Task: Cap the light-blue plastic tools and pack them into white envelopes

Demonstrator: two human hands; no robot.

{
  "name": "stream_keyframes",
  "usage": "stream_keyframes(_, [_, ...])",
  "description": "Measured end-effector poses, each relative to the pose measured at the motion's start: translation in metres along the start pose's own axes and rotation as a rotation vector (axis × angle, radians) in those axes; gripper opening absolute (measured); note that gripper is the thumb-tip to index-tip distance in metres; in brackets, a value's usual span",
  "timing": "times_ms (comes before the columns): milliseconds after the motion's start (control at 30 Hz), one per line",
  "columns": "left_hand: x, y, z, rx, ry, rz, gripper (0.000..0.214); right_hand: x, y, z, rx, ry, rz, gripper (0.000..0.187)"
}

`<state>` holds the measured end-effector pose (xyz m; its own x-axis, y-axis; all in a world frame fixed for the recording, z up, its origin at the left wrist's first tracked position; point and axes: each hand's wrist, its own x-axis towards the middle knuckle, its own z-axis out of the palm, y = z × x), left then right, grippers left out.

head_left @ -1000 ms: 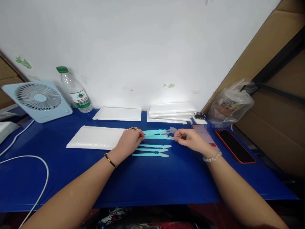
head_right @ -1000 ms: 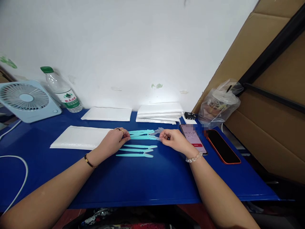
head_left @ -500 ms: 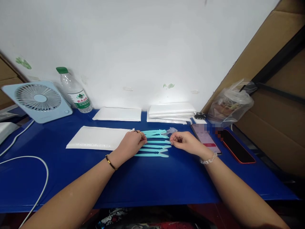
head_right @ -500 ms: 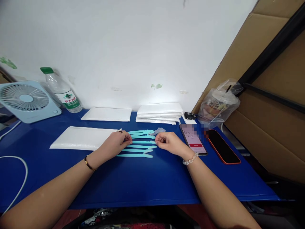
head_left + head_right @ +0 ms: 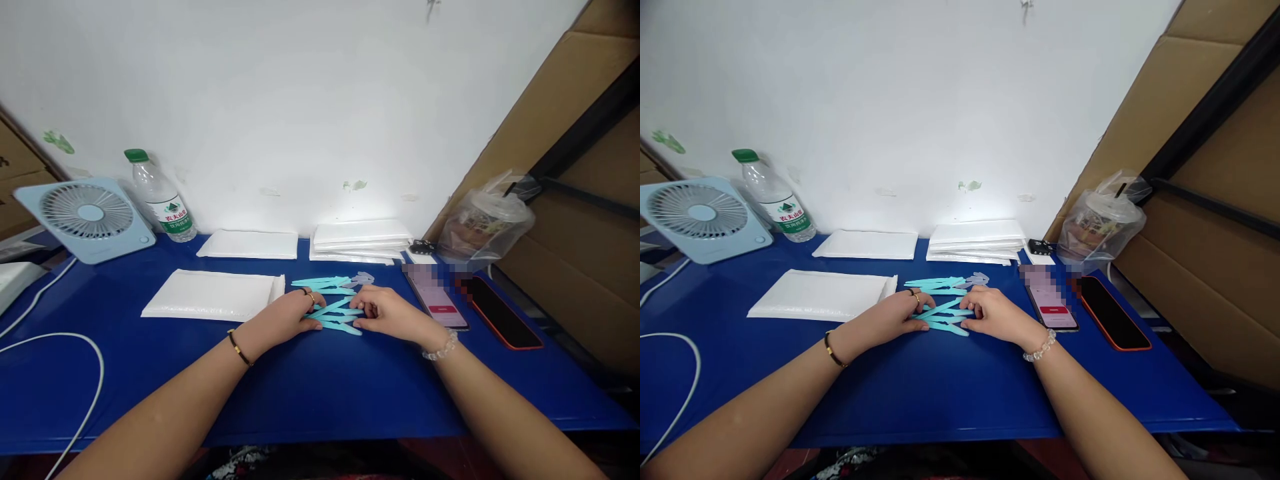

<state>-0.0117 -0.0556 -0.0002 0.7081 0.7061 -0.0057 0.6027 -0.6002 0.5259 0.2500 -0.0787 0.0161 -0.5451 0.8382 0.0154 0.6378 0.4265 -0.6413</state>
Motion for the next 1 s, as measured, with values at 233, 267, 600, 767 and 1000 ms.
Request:
stream_keyframes(233, [0.013,0.003,-0.010,0.135,0.182,-0.074,0.023,0.021,0.022,-0.003,-0.170,0.300,-0.006,0.016])
stream_keyframes(267, [0.016,0.003,-0.012,0.183,0.194,-0.098,0.021,0.026,0.026,-0.002,-0.190,0.306,-0.005,0.015])
stream_keyframes(600, [0.023,-0.003,-0.015,0.268,0.193,-0.122,0.011,0.021,0.035,-0.008,-0.242,0.240,0.028,0.007])
stream_keyframes(767, [0.015,-0.005,-0.014,0.226,0.221,-0.099,0.012,0.010,0.029,-0.013,-0.202,0.252,0.027,0.016])
stream_keyframes(1000, [0.013,-0.008,-0.013,0.118,0.282,-0.118,0.012,0.009,0.030,-0.011,0.282,0.372,0.125,0.029])
